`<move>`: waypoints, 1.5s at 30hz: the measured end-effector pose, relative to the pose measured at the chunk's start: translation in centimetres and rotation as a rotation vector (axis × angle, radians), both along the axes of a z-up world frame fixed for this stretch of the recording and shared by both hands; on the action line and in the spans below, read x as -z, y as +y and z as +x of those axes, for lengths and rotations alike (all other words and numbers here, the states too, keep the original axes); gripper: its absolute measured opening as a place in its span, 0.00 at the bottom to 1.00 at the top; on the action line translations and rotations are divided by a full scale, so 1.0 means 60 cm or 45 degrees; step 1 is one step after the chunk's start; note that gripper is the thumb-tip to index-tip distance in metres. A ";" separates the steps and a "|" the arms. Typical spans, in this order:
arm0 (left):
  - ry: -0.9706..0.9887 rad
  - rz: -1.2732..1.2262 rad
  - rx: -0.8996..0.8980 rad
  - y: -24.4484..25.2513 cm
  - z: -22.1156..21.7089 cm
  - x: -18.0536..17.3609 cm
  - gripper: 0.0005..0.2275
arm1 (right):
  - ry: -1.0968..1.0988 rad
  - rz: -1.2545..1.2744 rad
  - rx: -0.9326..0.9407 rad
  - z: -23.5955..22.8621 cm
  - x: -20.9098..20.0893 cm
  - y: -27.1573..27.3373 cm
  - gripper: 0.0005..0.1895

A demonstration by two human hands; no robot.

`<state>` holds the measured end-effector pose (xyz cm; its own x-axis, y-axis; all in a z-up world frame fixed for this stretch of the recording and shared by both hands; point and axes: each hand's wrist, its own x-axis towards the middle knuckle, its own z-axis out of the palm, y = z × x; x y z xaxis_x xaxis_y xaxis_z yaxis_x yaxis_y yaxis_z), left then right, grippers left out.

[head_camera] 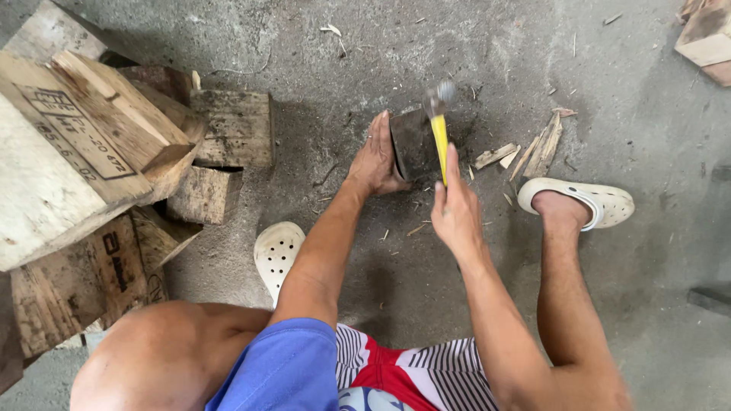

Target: The person sits on a concrete floor and uses a hammer to split small rectangular blocks of wood. They repeatedly pick up a block, position it on the ground, and strike it with the hammer to break it into smaller pieces, then place the processed pieces into a nearby pile.

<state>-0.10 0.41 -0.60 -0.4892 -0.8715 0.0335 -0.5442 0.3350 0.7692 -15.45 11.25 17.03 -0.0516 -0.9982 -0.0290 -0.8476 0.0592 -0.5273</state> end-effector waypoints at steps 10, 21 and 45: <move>0.009 0.015 0.003 0.000 0.001 -0.002 0.71 | 0.062 -0.092 -0.016 0.012 -0.029 0.051 0.38; -0.027 0.012 -0.005 -0.003 -0.009 0.005 0.69 | 0.182 0.043 0.008 -0.026 -0.017 0.115 0.38; -0.034 0.040 0.124 -0.014 -0.011 0.013 0.73 | 0.110 0.026 0.031 -0.047 -0.001 0.058 0.36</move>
<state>-0.76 -0.44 -1.38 -0.5722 -0.8201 -0.0073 -0.5305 0.3633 0.7659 -18.30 14.74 17.07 -0.0790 -0.9959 -0.0435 -0.8882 0.0902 -0.4506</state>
